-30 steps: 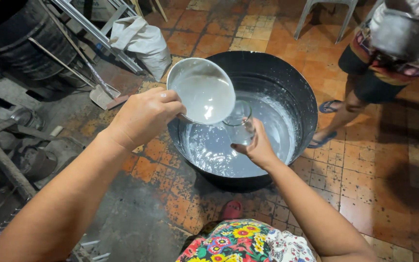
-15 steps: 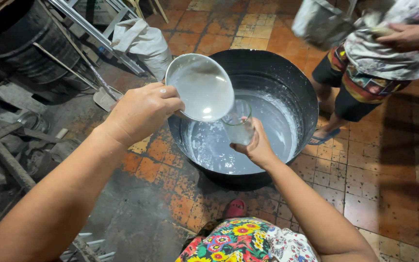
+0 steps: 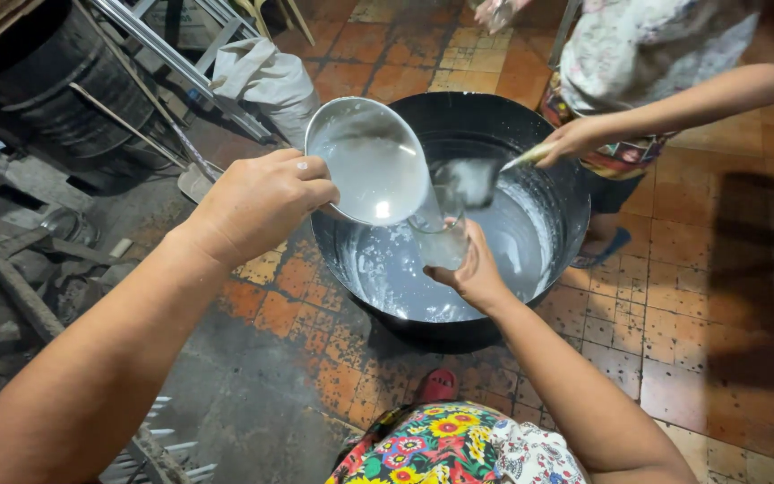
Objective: Filling glass jars with liquid from a large vat and arranging them on a table
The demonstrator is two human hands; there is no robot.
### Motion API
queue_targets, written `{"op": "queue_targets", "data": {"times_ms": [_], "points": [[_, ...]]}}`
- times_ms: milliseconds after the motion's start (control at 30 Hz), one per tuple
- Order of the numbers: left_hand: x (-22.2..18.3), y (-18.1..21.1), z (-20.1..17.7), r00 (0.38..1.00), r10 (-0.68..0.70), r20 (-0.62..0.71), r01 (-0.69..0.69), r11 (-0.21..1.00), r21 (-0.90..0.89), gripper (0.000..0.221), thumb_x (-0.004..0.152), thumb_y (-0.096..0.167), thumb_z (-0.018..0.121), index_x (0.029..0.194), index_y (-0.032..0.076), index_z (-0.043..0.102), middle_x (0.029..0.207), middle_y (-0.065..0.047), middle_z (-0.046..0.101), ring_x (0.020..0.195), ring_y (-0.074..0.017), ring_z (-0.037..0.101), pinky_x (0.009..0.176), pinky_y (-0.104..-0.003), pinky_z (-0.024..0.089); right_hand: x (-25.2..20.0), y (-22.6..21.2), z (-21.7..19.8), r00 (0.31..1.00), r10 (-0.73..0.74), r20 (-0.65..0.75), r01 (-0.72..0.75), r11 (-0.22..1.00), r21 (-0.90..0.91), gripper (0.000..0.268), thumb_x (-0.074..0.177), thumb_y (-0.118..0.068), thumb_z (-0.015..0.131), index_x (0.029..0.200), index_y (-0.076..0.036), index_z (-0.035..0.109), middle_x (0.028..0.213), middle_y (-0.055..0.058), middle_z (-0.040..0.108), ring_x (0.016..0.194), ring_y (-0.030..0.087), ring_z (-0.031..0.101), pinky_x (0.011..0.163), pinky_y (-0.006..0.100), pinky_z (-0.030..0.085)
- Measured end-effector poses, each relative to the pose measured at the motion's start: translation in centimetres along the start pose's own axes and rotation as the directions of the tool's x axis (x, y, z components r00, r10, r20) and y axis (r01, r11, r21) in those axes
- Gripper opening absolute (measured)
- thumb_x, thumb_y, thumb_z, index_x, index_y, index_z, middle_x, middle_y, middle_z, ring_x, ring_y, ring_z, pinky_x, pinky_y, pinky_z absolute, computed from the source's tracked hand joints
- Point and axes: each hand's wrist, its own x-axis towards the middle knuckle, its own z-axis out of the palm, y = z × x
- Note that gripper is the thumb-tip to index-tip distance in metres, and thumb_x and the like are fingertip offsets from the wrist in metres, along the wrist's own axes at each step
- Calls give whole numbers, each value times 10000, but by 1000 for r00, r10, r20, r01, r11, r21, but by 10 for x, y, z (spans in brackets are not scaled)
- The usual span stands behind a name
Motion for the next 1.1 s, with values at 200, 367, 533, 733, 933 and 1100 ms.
{"op": "queue_targets", "data": {"times_ms": [200, 367, 533, 733, 933, 1100], "points": [[1, 8, -14, 1000, 0, -6, 0, 1000, 32, 180, 1051, 163, 591, 904, 255, 546, 931, 101, 528, 903, -96, 580, 723, -216, 546, 3, 10, 4, 997, -68, -25, 64, 990, -123, 957, 557, -341, 972, 1388, -131, 544, 1290, 167, 569, 1286, 374, 554, 1125, 502, 412], [4, 14, -28, 1000, 25, -4, -24, 992, 125, 214, 1070, 109, 565, 911, 254, 561, 930, 106, 565, 892, -79, 594, 715, -203, 542, 1, 9, 2, 999, -43, -17, 41, 993, -110, 941, 560, -326, 959, 1381, -125, 543, 1290, 178, 567, 1287, 382, 557, 1120, 525, 411], [4, 19, -28, 998, -5, -63, 14, 987, 157, 284, 1083, 75, 542, 882, 276, 549, 923, 117, 555, 834, -44, 546, 667, -163, 501, 1, 8, 3, 999, -45, 0, 45, 995, -85, 921, 585, -306, 961, 1381, -110, 542, 1298, 185, 551, 1287, 394, 545, 1125, 532, 401], [1, 9, -16, 998, 45, -54, -35, 986, 163, 244, 1054, 107, 557, 886, 283, 549, 901, 151, 523, 814, -50, 524, 614, -160, 475, -1, 12, 4, 998, -68, 0, 68, 997, -43, 964, 566, -371, 965, 1390, -101, 543, 1305, 207, 557, 1290, 409, 544, 1118, 535, 404], [2, 7, -12, 998, 69, 0, -69, 987, 143, 216, 1013, 145, 630, 859, 288, 578, 884, 181, 551, 806, -35, 507, 554, -136, 458, -6, 0, 5, 999, -48, 17, 48, 998, -42, 958, 584, -338, 977, 1402, -98, 541, 1309, 194, 563, 1296, 393, 542, 1123, 535, 402], [3, 15, -28, 999, 41, 6, -41, 976, 214, 271, 1057, 91, 602, 858, 276, 601, 877, 171, 585, 802, -11, 536, 591, -133, 475, -12, -1, 9, 998, -35, 53, 34, 999, 18, 940, 628, -286, 976, 1411, -59, 508, 1289, 236, 531, 1286, 435, 514, 1140, 578, 377]]}}
